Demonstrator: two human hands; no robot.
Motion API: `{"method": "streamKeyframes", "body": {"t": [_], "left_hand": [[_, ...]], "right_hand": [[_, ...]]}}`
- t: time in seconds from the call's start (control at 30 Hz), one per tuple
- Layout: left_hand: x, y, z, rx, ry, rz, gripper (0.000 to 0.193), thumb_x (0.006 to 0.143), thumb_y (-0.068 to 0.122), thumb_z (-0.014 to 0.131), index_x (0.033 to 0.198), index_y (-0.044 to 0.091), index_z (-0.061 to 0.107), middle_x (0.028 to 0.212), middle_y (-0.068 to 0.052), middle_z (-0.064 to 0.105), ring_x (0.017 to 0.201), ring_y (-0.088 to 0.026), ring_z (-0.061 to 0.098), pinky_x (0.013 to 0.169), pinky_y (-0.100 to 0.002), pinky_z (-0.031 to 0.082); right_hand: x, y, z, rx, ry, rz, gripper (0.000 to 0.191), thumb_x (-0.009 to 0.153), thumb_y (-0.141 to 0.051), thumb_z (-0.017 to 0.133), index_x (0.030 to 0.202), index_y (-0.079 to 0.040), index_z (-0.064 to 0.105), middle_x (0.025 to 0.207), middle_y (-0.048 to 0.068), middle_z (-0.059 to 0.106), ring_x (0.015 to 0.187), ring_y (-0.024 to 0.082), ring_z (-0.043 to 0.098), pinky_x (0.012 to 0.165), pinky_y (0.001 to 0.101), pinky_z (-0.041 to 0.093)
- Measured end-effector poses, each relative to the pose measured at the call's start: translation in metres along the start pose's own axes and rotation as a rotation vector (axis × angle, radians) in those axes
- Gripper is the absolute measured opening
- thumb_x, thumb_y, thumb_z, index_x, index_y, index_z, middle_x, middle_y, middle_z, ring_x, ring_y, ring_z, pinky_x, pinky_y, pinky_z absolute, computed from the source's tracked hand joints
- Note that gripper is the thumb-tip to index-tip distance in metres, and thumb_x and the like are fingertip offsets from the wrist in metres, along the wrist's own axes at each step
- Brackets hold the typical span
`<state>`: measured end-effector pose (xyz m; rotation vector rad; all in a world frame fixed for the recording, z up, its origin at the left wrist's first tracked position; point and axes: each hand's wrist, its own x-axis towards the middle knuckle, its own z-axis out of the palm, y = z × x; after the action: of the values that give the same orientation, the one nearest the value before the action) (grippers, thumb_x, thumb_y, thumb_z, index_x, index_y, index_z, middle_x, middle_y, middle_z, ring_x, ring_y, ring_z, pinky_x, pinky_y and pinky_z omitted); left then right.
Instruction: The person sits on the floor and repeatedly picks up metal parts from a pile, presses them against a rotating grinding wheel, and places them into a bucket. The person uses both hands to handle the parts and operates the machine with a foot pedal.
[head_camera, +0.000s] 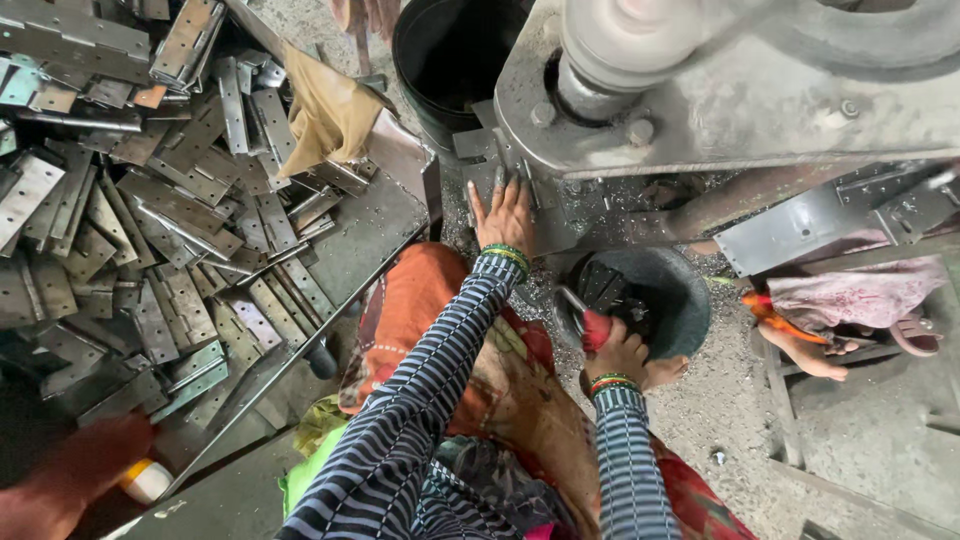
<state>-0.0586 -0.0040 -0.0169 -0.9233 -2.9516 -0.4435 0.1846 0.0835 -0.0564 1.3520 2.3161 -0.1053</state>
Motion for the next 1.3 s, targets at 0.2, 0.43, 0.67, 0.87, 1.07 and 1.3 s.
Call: {"method": "streamKeyframes", "body": {"t": [0.2,0.43,0.67,0.87,1.07,1.3], "left_hand": [[-0.005,-0.001,-0.007,-0.032,0.033,0.017,0.056,0.101,0.016,0.049,0.155,0.01,0.041,0.164,-0.005,0.04,0.157,-0.021,0.026,0.125,-0.066,-0.008],[0.018,-0.004,-0.019,0.074,-0.069,-0.024,0.064,0.095,0.015,0.05,0.157,0.013,0.035,0.165,-0.003,0.032,0.156,-0.019,0.018,0.118,-0.069,-0.012],[0.04,-0.012,-0.025,0.1,-0.048,-0.012,0.061,0.094,0.014,0.05,0.154,0.017,0.038,0.165,-0.004,0.031,0.154,-0.02,0.021,0.118,-0.07,-0.009],[0.014,-0.013,-0.025,0.061,0.127,0.099,0.044,0.099,0.019,0.052,0.142,0.012,0.056,0.149,-0.004,0.052,0.148,-0.022,0.038,0.123,-0.072,0.0],[-0.012,-0.008,-0.044,0.01,-0.067,0.119,0.033,0.108,0.025,0.051,0.139,0.018,0.062,0.144,0.002,0.057,0.152,-0.019,0.036,0.132,-0.072,0.0],[0.005,-0.004,-0.061,0.047,-0.102,-0.02,0.08,0.085,0.052,0.058,0.156,0.022,0.035,0.162,0.001,0.03,0.152,-0.024,0.018,0.117,-0.069,-0.002]], "right_hand": [[0.005,-0.005,0.023,0.164,-0.052,-0.049,0.085,0.091,-0.043,0.066,0.158,-0.028,0.017,0.154,0.019,0.037,0.143,0.036,0.035,0.118,0.0587,0.028],[0.008,0.017,-0.007,0.027,0.056,-0.139,0.074,0.089,-0.041,0.07,0.152,-0.025,0.035,0.139,0.021,0.056,0.132,0.039,0.053,0.111,0.0569,0.04],[0.006,-0.001,0.016,0.246,0.041,-0.131,0.092,0.086,-0.035,0.076,0.157,-0.029,0.019,0.147,0.021,0.041,0.136,0.041,0.041,0.114,0.0555,0.033],[0.001,0.005,0.026,0.287,-0.037,-0.117,0.099,0.081,-0.036,0.082,0.155,-0.032,0.015,0.15,0.02,0.036,0.137,0.041,0.037,0.112,0.0539,0.036],[0.003,0.026,0.022,0.196,0.227,-0.217,0.082,0.078,-0.029,0.082,0.149,-0.031,0.041,0.132,0.019,0.059,0.121,0.042,0.056,0.1,0.0544,0.048],[0.007,0.034,0.033,0.142,0.397,-0.26,0.073,0.079,-0.028,0.082,0.144,-0.023,0.05,0.123,0.02,0.066,0.117,0.043,0.06,0.096,0.0575,0.049]]}}
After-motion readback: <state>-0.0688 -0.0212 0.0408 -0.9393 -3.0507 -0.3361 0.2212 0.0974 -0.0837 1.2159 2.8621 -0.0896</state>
